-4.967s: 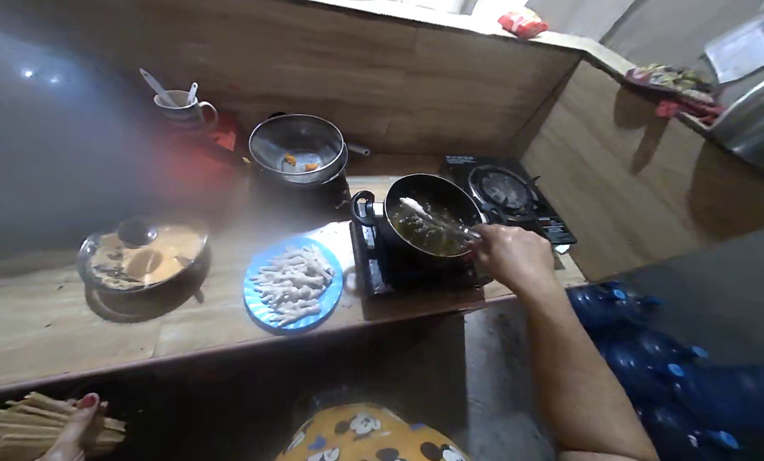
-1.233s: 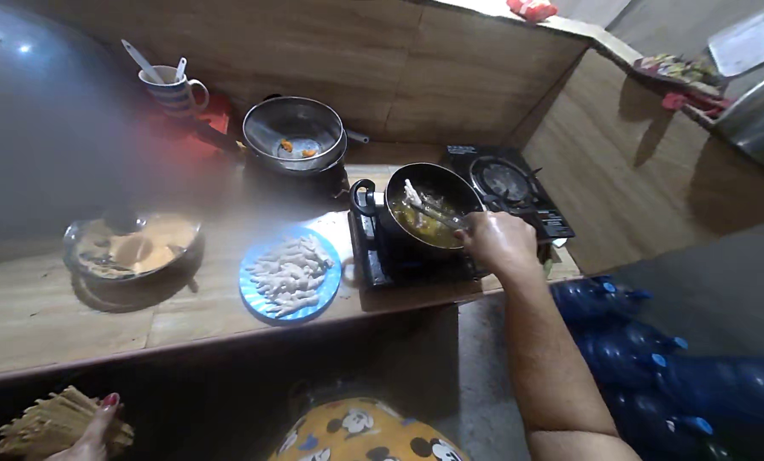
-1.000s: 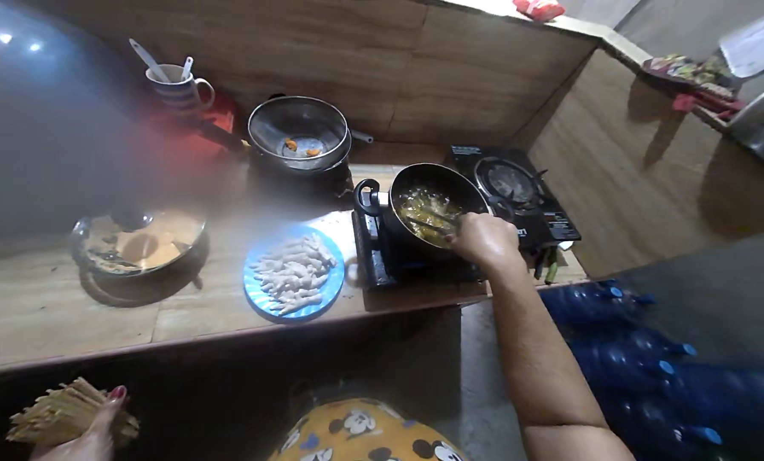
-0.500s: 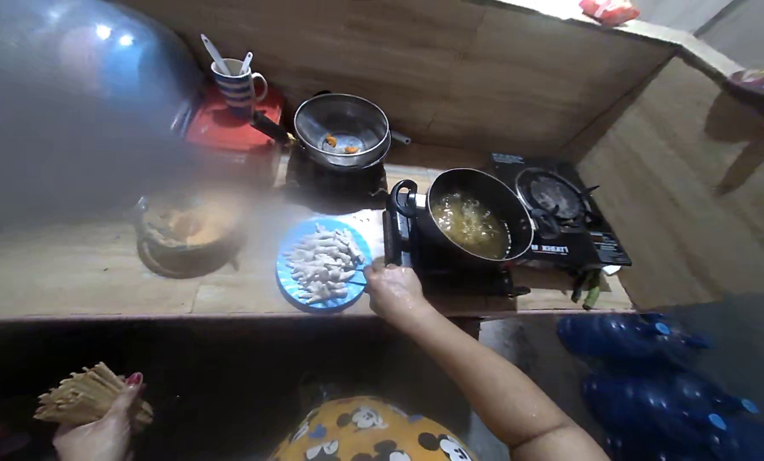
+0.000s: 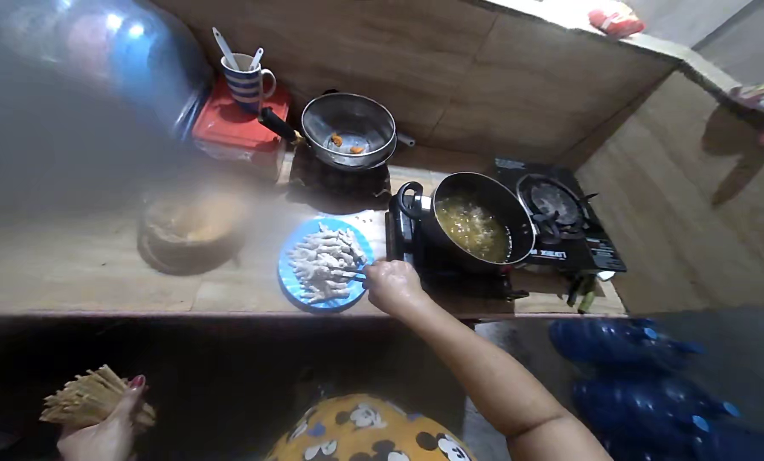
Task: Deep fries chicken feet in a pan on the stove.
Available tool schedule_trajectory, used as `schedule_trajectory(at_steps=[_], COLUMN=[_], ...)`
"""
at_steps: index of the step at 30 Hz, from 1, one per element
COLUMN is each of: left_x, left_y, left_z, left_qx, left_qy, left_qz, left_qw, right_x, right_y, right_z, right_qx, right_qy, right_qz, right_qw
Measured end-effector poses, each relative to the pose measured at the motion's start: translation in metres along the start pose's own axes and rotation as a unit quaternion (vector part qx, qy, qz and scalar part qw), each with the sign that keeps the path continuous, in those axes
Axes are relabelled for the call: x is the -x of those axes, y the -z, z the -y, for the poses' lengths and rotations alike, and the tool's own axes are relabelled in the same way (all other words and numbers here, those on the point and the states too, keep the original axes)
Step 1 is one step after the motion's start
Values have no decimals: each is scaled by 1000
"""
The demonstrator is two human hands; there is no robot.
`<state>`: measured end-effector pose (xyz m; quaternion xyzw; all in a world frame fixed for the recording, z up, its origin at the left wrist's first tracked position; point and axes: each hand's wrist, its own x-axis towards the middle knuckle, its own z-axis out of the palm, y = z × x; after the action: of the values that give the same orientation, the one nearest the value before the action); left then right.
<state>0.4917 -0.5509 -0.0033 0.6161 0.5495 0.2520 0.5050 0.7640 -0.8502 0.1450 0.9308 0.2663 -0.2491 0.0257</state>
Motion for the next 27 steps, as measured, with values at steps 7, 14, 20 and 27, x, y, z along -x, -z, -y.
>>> schedule_trajectory(at_steps=[7, 14, 20, 27], left_x=[-14, -15, -8, -13], left_y=[-14, -30, -39, -28], left_z=[6, -7, -17, -5], left_qx=[27, 2, -31, -61], left_qy=[-29, -19, -25, -36], left_qz=[52, 72, 69, 55], left_qw=[998, 997, 997, 996], right_x=[63, 134, 84, 31], right_y=[45, 112, 111, 91], right_z=[-40, -126, -162, -157], right_qx=[-1, 42, 55, 54], right_qy=[8, -191, -359, -345], right_qz=[-181, -243, -158, -94], right_qw=[984, 950, 918, 932])
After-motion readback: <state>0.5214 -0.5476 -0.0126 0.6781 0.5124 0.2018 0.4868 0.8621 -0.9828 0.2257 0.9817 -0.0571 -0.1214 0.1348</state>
